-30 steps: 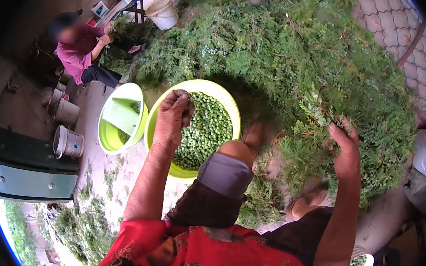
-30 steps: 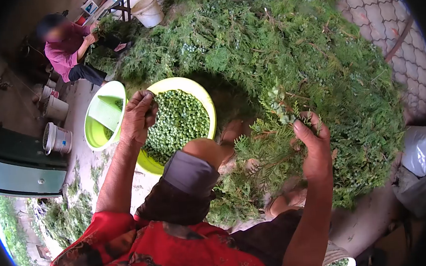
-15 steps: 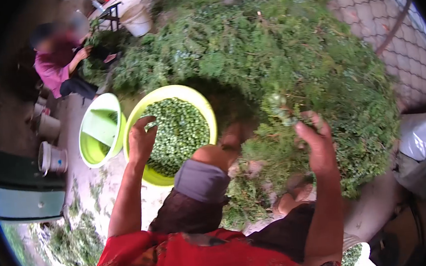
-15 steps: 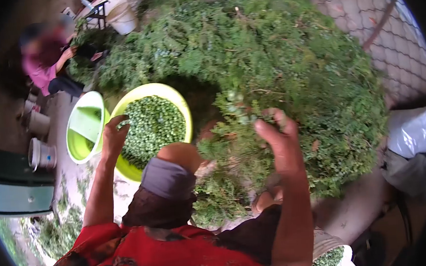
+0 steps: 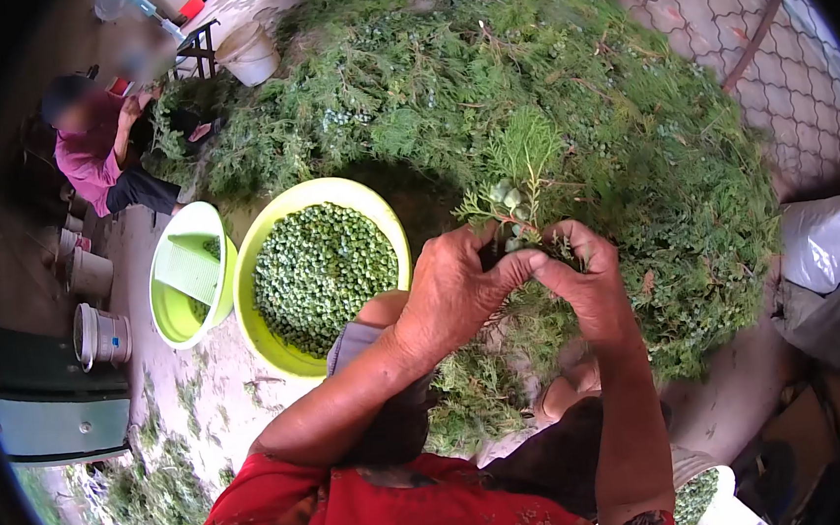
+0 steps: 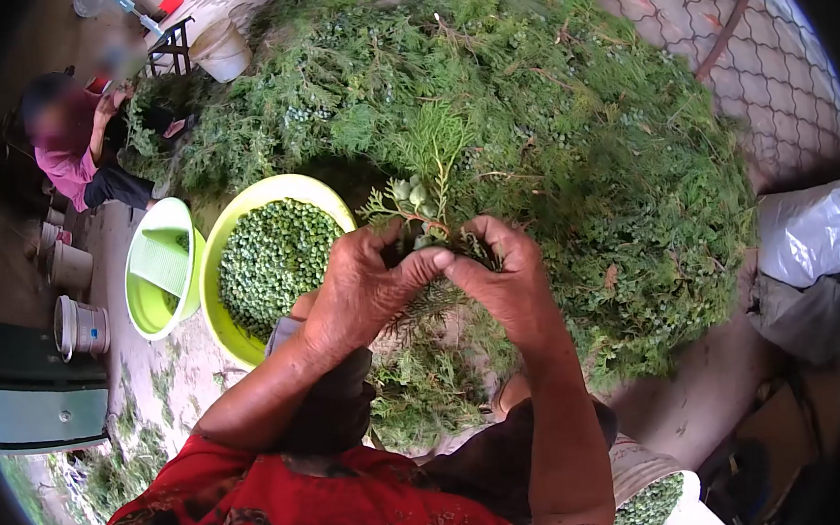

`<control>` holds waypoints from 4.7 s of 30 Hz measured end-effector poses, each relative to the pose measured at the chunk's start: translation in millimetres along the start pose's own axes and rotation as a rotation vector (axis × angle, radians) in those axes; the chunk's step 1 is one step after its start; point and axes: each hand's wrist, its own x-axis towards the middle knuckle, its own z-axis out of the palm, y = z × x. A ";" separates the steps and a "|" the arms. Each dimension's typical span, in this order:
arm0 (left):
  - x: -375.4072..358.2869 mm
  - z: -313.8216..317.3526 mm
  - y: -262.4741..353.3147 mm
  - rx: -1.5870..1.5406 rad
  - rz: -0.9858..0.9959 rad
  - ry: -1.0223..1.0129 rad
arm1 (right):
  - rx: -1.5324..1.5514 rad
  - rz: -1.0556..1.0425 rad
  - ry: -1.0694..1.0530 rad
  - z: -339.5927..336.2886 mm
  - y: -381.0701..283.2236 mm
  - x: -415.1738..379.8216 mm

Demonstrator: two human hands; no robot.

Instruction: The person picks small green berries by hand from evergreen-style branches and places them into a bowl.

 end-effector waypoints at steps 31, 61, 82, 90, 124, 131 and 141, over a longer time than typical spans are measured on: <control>-4.8 -21.5 -35.5 -0.627 -0.384 -0.365 | 0.126 0.237 0.169 -11.7 -14.7 -5.5; -14.8 17.9 -13.4 -0.221 -0.085 0.076 | -0.059 0.012 0.036 3.3 15.2 2.0; 3.6 -42.2 -0.9 -0.325 -0.120 0.114 | -0.180 -0.092 -0.006 8.8 23.4 5.9; 4.3 -24.6 -11.5 0.221 -0.111 0.009 | -0.525 -0.482 0.027 15.8 26.8 5.2; 4.6 -49.0 -41.9 0.378 0.062 -0.191 | -0.513 -0.445 -0.124 1.6 37.5 0.3; 9.7 -116.7 -33.0 0.095 -0.431 0.156 | -0.291 -0.074 0.039 -31.6 20.7 -2.8; -4.2 -32.1 0.9 -0.257 -0.110 -0.084 | -0.482 -0.203 -0.031 -14.2 25.6 -0.2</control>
